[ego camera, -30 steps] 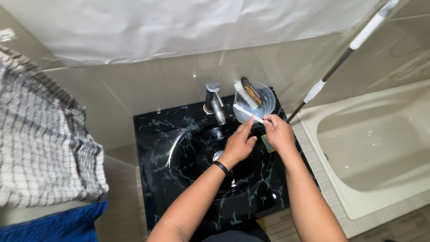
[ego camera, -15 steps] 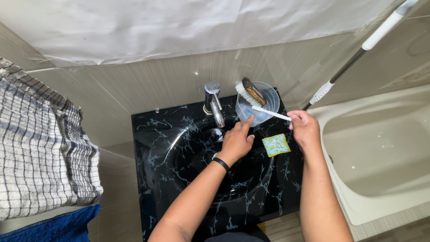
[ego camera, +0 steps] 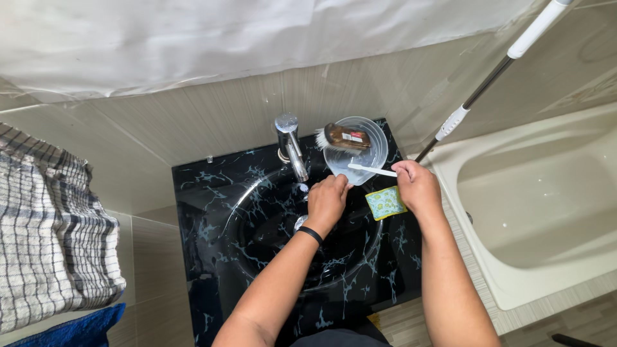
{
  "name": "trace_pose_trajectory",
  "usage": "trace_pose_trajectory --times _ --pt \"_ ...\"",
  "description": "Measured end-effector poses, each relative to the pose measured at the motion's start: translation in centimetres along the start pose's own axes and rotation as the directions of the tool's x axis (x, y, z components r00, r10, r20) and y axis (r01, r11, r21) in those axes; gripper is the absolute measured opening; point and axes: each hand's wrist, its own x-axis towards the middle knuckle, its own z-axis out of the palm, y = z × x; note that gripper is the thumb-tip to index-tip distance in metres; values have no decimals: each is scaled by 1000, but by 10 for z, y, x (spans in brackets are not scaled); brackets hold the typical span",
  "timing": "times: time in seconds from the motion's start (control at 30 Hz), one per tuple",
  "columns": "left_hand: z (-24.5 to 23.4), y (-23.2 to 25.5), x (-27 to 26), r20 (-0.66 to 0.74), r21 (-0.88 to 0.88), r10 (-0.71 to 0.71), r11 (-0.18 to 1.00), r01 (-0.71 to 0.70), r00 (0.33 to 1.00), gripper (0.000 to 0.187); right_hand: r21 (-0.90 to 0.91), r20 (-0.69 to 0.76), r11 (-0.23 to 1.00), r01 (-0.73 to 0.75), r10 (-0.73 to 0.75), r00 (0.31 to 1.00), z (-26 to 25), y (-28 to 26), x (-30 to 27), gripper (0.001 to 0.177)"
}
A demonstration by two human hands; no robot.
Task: The person cleans a black marble bathroom sink using a yellow sponge, a toothbrush, and a scrub brush. They wipe the sink basin and countertop, scrub the drain and faucet, and rinse the tools in a plastic container of water.
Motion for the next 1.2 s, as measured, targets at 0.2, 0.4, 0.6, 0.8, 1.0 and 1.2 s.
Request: trace_pose_trajectory --times 0.2,0.4,0.6,0.8,1.0,1.2 --pt "5 -8 -7 -40 37 83 996 -82 996 17 -71 103 992 -107 114 988 7 -21 1 20" --pt "4 -9 -4 7 84 84 993 -84 996 15 -129 99 991 -22 35 994 25 -26 2 19" --pt "-2 -2 8 51 37 58 997 -60 997 18 -114 27 993 -33 37 999 19 -21 -1 18" --pt "-4 4 21 23 -1 32 999 -32 999 30 -33 -132 999 -36 31 991 12 -27 -10 17" --pt "-14 8 20 210 -120 -27 991 53 977 72 165 -225 986 -5 43 973 4 -30 -20 17" --pt "-20 11 11 215 -172 8 985 30 977 78 424 -164 904 -56 137 977 14 -17 -29 20"
